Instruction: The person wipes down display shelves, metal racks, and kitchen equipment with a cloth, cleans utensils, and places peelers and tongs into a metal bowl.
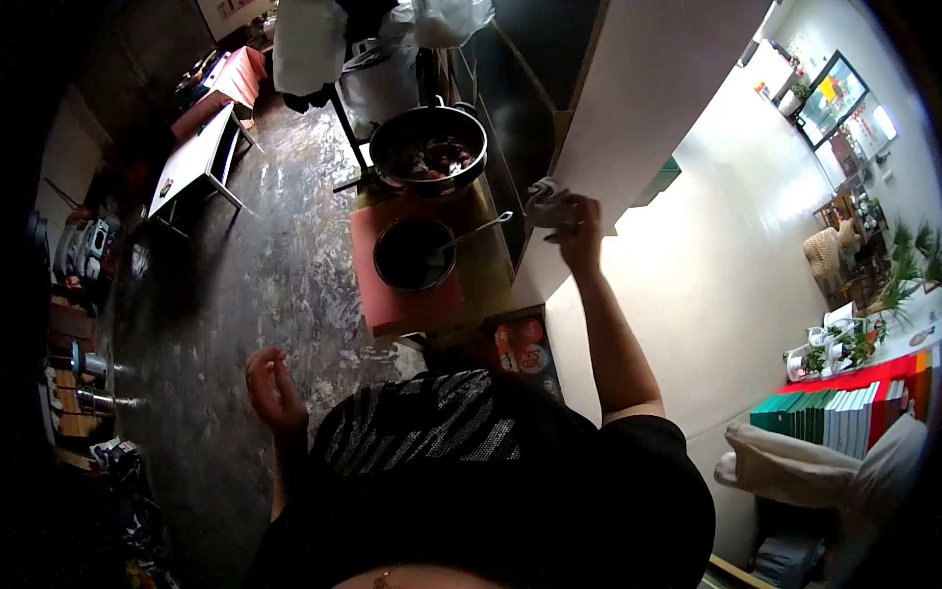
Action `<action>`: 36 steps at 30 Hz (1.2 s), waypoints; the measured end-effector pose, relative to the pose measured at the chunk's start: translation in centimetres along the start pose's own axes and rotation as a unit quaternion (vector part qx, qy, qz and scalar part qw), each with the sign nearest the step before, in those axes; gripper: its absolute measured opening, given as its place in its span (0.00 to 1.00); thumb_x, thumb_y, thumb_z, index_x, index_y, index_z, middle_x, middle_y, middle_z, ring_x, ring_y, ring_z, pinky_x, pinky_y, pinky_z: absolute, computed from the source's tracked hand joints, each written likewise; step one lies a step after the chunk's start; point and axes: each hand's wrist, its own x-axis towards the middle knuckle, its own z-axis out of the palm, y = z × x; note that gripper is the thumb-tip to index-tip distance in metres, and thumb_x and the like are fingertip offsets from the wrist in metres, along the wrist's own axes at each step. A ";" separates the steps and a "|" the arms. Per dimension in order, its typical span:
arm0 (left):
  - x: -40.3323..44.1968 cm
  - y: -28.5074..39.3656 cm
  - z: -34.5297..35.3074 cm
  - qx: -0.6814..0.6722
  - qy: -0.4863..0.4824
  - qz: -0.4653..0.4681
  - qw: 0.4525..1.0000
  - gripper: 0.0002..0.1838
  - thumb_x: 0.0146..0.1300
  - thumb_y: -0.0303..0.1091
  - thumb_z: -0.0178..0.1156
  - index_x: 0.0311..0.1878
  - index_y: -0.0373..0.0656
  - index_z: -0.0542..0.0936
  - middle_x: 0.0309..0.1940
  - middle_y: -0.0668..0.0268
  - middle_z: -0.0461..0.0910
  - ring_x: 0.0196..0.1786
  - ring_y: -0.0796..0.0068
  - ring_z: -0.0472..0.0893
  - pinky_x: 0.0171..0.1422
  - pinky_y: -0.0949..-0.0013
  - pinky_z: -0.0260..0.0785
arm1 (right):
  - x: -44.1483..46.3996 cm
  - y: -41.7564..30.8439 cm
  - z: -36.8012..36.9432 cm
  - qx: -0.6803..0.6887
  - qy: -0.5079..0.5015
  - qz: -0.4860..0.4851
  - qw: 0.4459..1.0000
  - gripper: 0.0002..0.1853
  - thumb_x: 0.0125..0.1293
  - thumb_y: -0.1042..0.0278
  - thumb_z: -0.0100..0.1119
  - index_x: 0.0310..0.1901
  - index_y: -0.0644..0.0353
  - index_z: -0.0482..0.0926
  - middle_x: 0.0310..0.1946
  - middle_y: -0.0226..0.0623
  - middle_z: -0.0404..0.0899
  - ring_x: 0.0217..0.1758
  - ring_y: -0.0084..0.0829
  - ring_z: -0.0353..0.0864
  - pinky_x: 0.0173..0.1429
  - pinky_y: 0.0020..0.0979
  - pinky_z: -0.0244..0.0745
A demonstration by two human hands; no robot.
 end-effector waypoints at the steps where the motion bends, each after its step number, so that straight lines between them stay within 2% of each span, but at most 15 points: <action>1: 0.0 -1.0 0.1 -0.021 -0.002 0.001 1.000 0.09 0.75 0.24 0.51 0.54 0.36 0.78 0.48 0.58 0.80 0.47 0.66 0.81 0.47 0.66 0.73 | 0.4 1.7 -0.9 -0.021 0.044 -0.019 0.999 0.24 0.54 0.88 0.55 0.54 0.60 0.75 0.49 0.41 0.76 0.53 0.37 0.79 0.49 0.34 0.82; 7: 0.1 -6.0 1.4 -0.184 -0.078 -0.112 0.973 0.12 0.75 0.24 0.50 0.58 0.37 0.78 0.49 0.58 0.81 0.48 0.69 0.82 0.52 0.66 0.76 | -0.4 -5.9 -2.5 0.011 0.226 0.130 0.965 0.15 0.63 0.77 0.52 0.52 0.65 0.75 0.41 0.40 0.80 0.45 0.33 0.80 0.45 0.32 0.79; 8: 0.5 -6.5 1.4 -0.199 -0.096 -0.124 0.967 0.13 0.75 0.23 0.51 0.58 0.37 0.78 0.49 0.58 0.82 0.48 0.69 0.82 0.51 0.66 0.77 | -1.5 -1.0 -2.3 -0.005 0.232 0.150 0.961 0.14 0.63 0.75 0.56 0.50 0.66 0.76 0.38 0.43 0.80 0.44 0.37 0.81 0.45 0.36 0.77; 10: 1.1 -8.0 1.1 -0.221 -0.133 -0.140 0.956 0.14 0.74 0.22 0.51 0.59 0.38 0.79 0.48 0.58 0.83 0.47 0.69 0.83 0.51 0.66 0.77 | -5.6 4.0 -0.1 -0.169 0.218 0.118 0.954 0.18 0.59 0.71 0.60 0.51 0.67 0.77 0.39 0.49 0.80 0.42 0.47 0.80 0.50 0.43 0.76; 11: 1.2 -9.0 1.0 -0.224 -0.141 -0.146 0.953 0.14 0.73 0.21 0.51 0.58 0.38 0.79 0.47 0.59 0.83 0.47 0.69 0.83 0.51 0.67 0.76 | -7.9 4.5 1.4 -0.226 0.147 0.166 0.948 0.20 0.61 0.73 0.57 0.55 0.66 0.75 0.43 0.42 0.81 0.43 0.34 0.81 0.51 0.33 0.78; 13: 1.1 -11.1 0.7 -0.227 -0.157 -0.159 0.948 0.15 0.70 0.19 0.52 0.57 0.39 0.79 0.47 0.61 0.82 0.47 0.70 0.83 0.51 0.69 0.74 | -12.1 8.6 4.9 -0.154 0.040 0.288 0.944 0.21 0.61 0.70 0.55 0.56 0.67 0.74 0.44 0.45 0.81 0.46 0.36 0.82 0.52 0.35 0.77; 14: 0.9 -12.2 0.5 -0.227 -0.165 -0.172 0.944 0.16 0.71 0.20 0.52 0.59 0.39 0.78 0.47 0.61 0.83 0.48 0.70 0.82 0.52 0.69 0.74 | -12.6 5.0 7.0 -0.107 0.019 0.380 0.919 0.21 0.61 0.70 0.55 0.56 0.67 0.74 0.45 0.46 0.81 0.46 0.36 0.83 0.52 0.34 0.78; 17: 0.0 -15.0 -0.4 -0.241 -0.186 -0.221 0.927 0.17 0.71 0.21 0.51 0.61 0.38 0.78 0.47 0.60 0.83 0.48 0.71 0.82 0.53 0.69 0.74 | -15.6 9.9 12.1 -0.126 0.014 0.345 0.930 0.25 0.59 0.73 0.54 0.61 0.65 0.72 0.47 0.53 0.81 0.49 0.42 0.83 0.55 0.39 0.77; 19: -0.7 -16.3 -0.8 -0.241 -0.209 -0.242 0.916 0.18 0.71 0.22 0.52 0.62 0.38 0.77 0.47 0.60 0.82 0.49 0.72 0.81 0.54 0.69 0.74 | -15.5 9.8 14.4 -0.248 0.017 0.216 0.944 0.33 0.57 0.74 0.52 0.68 0.62 0.68 0.48 0.59 0.79 0.54 0.52 0.80 0.60 0.44 0.74; 21: -1.3 -17.4 -1.3 -0.230 -0.237 -0.266 0.906 0.18 0.71 0.22 0.52 0.63 0.38 0.77 0.47 0.61 0.82 0.48 0.73 0.81 0.55 0.69 0.74 | -16.5 9.7 15.5 -0.344 -0.099 0.299 0.885 0.39 0.59 0.69 0.54 0.76 0.44 0.60 0.55 0.58 0.72 0.63 0.61 0.71 0.66 0.48 0.70; 23: -2.5 -18.4 -1.6 -0.216 -0.271 -0.286 0.893 0.21 0.70 0.22 0.54 0.65 0.39 0.75 0.49 0.62 0.81 0.48 0.75 0.81 0.54 0.72 0.74 | -18.1 11.3 16.6 -0.382 -0.239 0.395 0.801 0.39 0.66 0.65 0.53 0.79 0.38 0.54 0.69 0.58 0.62 0.68 0.62 0.66 0.74 0.48 0.63; 28: -3.4 -17.1 -2.9 -0.153 -0.243 -0.291 0.913 0.19 0.71 0.24 0.55 0.64 0.40 0.76 0.50 0.60 0.81 0.48 0.73 0.81 0.52 0.71 0.75 | -24.7 11.3 20.0 -0.345 -0.307 0.395 0.794 0.39 0.71 0.58 0.55 0.80 0.41 0.49 0.75 0.56 0.55 0.72 0.57 0.65 0.71 0.48 0.69; 30: -4.5 -16.1 -3.6 -0.130 -0.200 -0.328 0.914 0.18 0.71 0.26 0.55 0.63 0.39 0.77 0.51 0.60 0.81 0.48 0.73 0.81 0.53 0.70 0.75 | -25.6 10.4 21.7 -0.347 -0.359 0.392 0.773 0.39 0.69 0.54 0.59 0.78 0.50 0.55 0.73 0.55 0.60 0.70 0.56 0.69 0.70 0.49 0.70; 34: -7.3 -14.0 -5.1 -0.115 -0.134 -0.413 0.893 0.18 0.70 0.25 0.55 0.62 0.39 0.78 0.51 0.61 0.81 0.49 0.72 0.81 0.54 0.70 0.75 | -24.2 7.2 24.6 -0.419 -0.644 0.110 0.631 0.34 0.64 0.49 0.64 0.66 0.62 0.73 0.63 0.54 0.75 0.64 0.53 0.77 0.68 0.48 0.72; 36: -8.4 -12.6 -5.5 -0.098 -0.119 -0.443 0.883 0.18 0.70 0.25 0.55 0.62 0.39 0.78 0.51 0.61 0.81 0.49 0.73 0.82 0.54 0.70 0.75 | -24.3 7.3 25.6 -0.390 -0.695 0.062 0.601 0.30 0.62 0.49 0.66 0.58 0.64 0.80 0.57 0.52 0.80 0.61 0.52 0.80 0.65 0.47 0.75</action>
